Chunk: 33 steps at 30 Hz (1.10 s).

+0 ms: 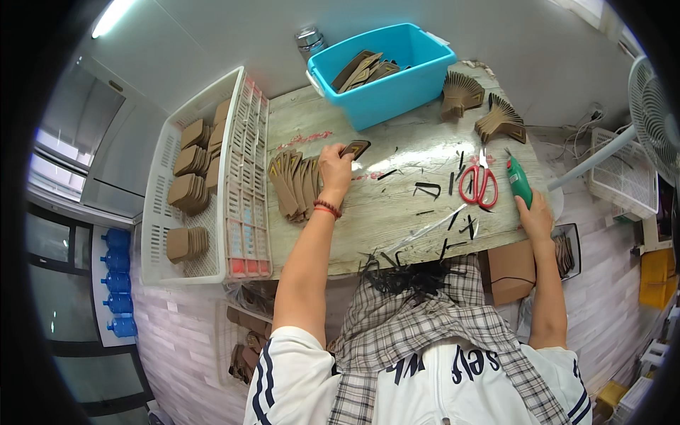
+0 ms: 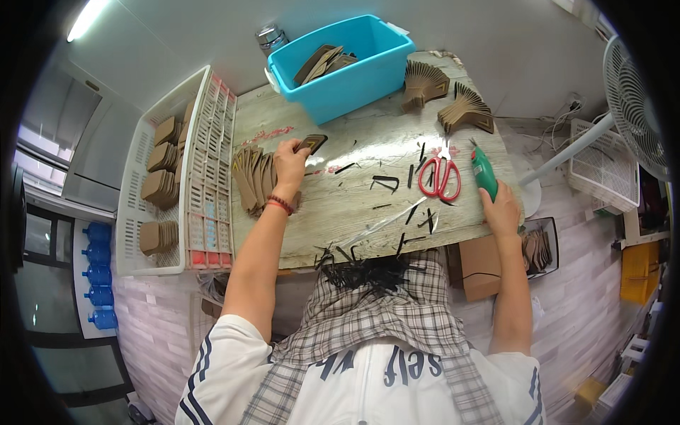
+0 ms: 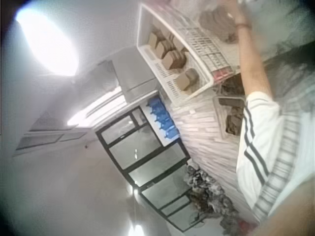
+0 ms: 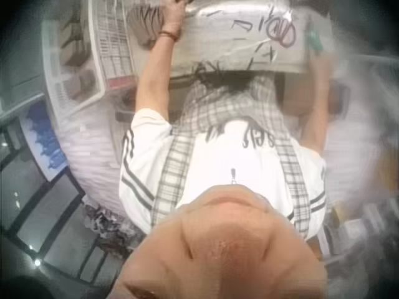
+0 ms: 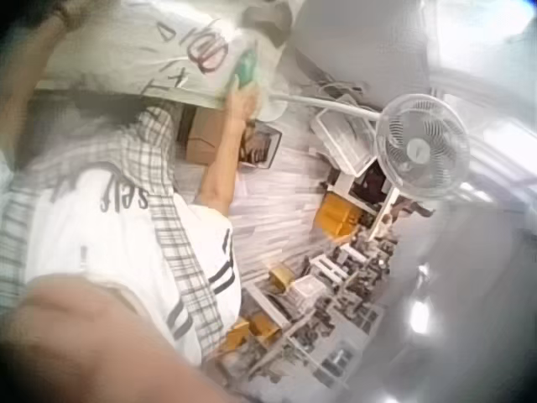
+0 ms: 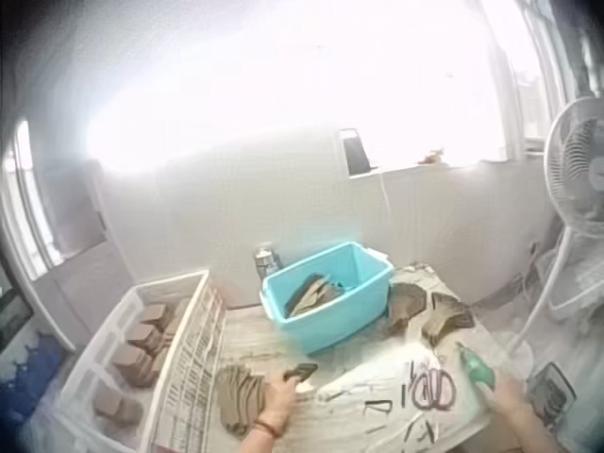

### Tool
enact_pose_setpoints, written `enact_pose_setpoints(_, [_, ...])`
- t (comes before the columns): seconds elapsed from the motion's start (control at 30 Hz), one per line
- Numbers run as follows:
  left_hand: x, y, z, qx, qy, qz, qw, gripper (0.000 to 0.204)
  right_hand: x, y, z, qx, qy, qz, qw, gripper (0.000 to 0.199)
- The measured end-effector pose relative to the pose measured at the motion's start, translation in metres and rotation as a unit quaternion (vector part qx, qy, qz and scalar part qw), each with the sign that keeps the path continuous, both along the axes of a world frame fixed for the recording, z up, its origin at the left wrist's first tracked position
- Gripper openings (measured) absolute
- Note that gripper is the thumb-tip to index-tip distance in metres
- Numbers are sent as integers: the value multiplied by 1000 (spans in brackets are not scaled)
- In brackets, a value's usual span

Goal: The person uses a green rotary cutter to trim the edges of small cardboard pieces on a workbench. They repeatedly pick up pieces, cut along the edges, and place the finished pieces into a blue bin. Scissors and a basket of raw cardboard are also visible on the table.

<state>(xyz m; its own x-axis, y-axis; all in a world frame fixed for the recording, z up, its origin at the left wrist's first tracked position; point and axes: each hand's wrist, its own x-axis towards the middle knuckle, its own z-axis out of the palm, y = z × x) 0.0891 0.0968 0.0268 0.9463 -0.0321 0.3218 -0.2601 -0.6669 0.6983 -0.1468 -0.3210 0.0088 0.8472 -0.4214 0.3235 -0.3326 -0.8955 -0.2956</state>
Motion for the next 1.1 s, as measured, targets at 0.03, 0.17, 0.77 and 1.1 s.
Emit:
enact_pose_setpoints(0.03, [-7,-2,10,-43,-20,-12,999,21,1,8,11,34,-8,-12,999,40])
enact_pose_setpoints(0.17, [-56,-32,45,-422,61,-40,903,14,-28,55,69,363,20,-14,931,40])
enact_pose_setpoints(0.77, [-154,-93,60,-666,230,-11,710,14,-68,176,88,543,-26,137,828,39])
enact_pose_setpoints(1.1, [-167,-101,54,-687,280,-21,670,14,-70,176,88,576,-16,133,806,36])
